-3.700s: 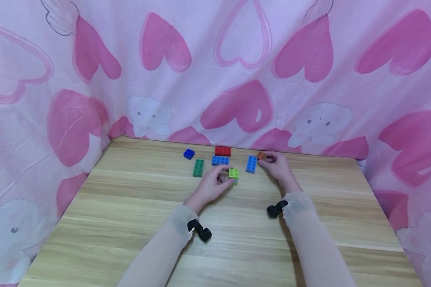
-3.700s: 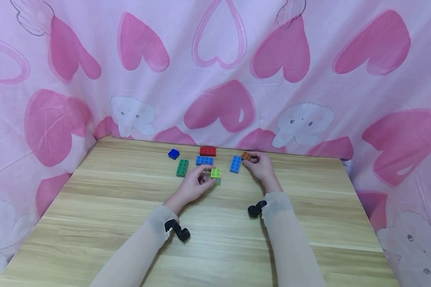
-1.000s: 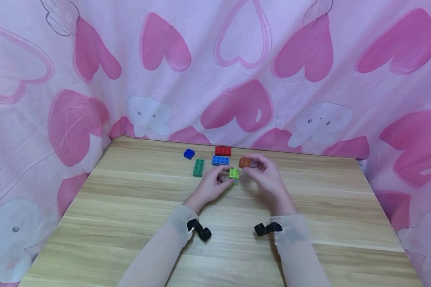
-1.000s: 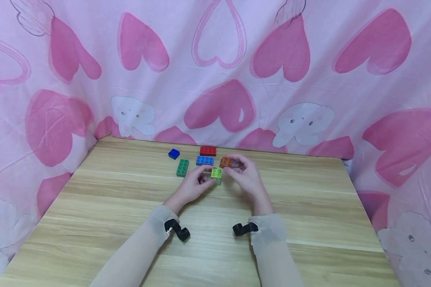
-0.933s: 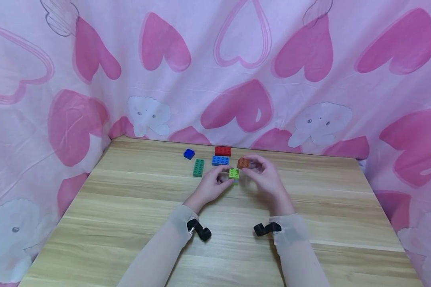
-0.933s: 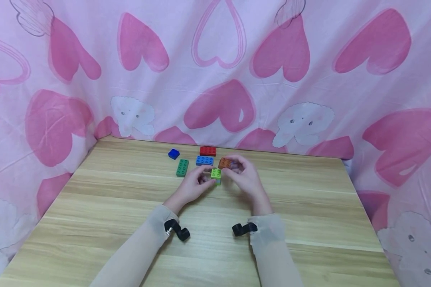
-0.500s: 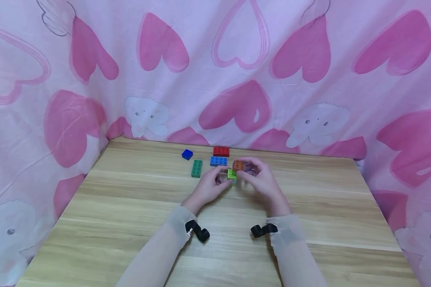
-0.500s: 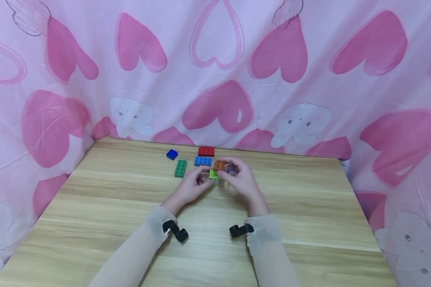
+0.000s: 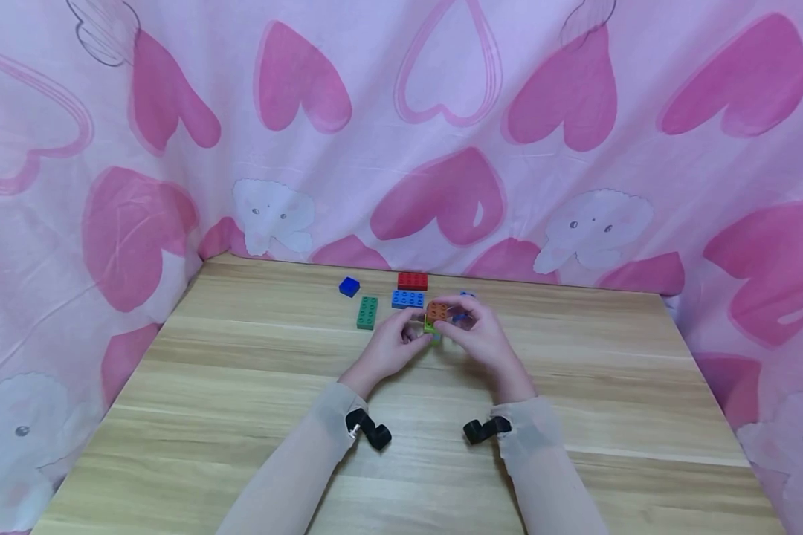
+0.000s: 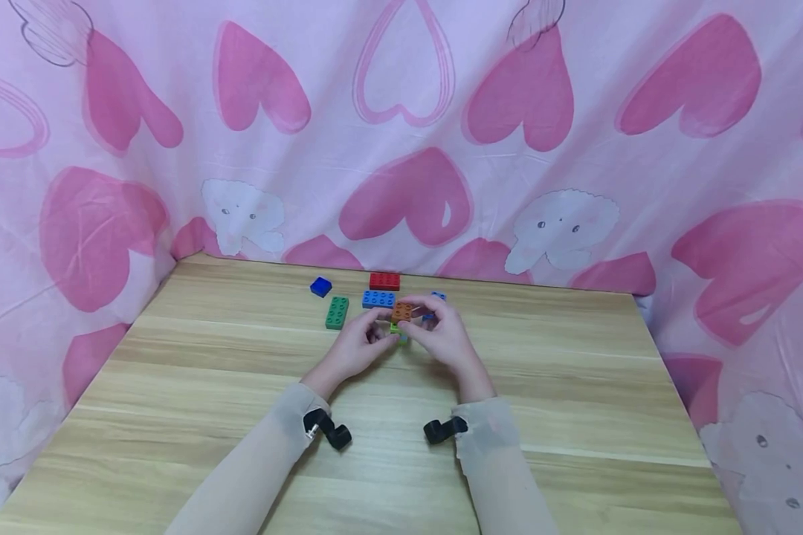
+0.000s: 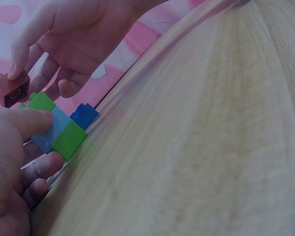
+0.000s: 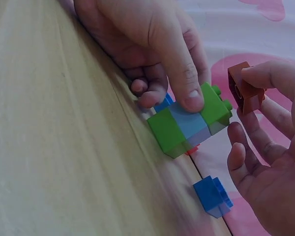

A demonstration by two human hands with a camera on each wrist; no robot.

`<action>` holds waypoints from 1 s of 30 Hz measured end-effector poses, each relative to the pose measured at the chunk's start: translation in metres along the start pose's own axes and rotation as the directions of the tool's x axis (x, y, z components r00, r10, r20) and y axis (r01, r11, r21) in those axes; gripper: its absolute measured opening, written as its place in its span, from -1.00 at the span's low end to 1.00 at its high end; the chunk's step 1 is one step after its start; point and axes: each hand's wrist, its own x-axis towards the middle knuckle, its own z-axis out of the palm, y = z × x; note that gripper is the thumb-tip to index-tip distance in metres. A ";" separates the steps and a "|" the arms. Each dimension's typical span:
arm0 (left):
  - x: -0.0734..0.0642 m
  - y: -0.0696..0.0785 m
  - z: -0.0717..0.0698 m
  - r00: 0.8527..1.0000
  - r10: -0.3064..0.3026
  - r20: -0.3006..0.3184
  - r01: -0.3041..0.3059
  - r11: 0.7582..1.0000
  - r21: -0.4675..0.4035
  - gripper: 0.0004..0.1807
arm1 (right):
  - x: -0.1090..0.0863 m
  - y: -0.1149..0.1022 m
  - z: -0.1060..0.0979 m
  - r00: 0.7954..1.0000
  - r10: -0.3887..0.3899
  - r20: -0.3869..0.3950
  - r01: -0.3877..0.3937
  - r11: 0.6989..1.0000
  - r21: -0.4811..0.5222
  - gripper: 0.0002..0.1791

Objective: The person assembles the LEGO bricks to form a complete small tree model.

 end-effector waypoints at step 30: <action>0.000 0.001 0.000 1.000 0.010 0.001 -0.010 1.000 0.022 -0.52 | -0.001 0.005 0.000 0.996 0.076 0.035 -0.076 0.997 -0.001 -0.53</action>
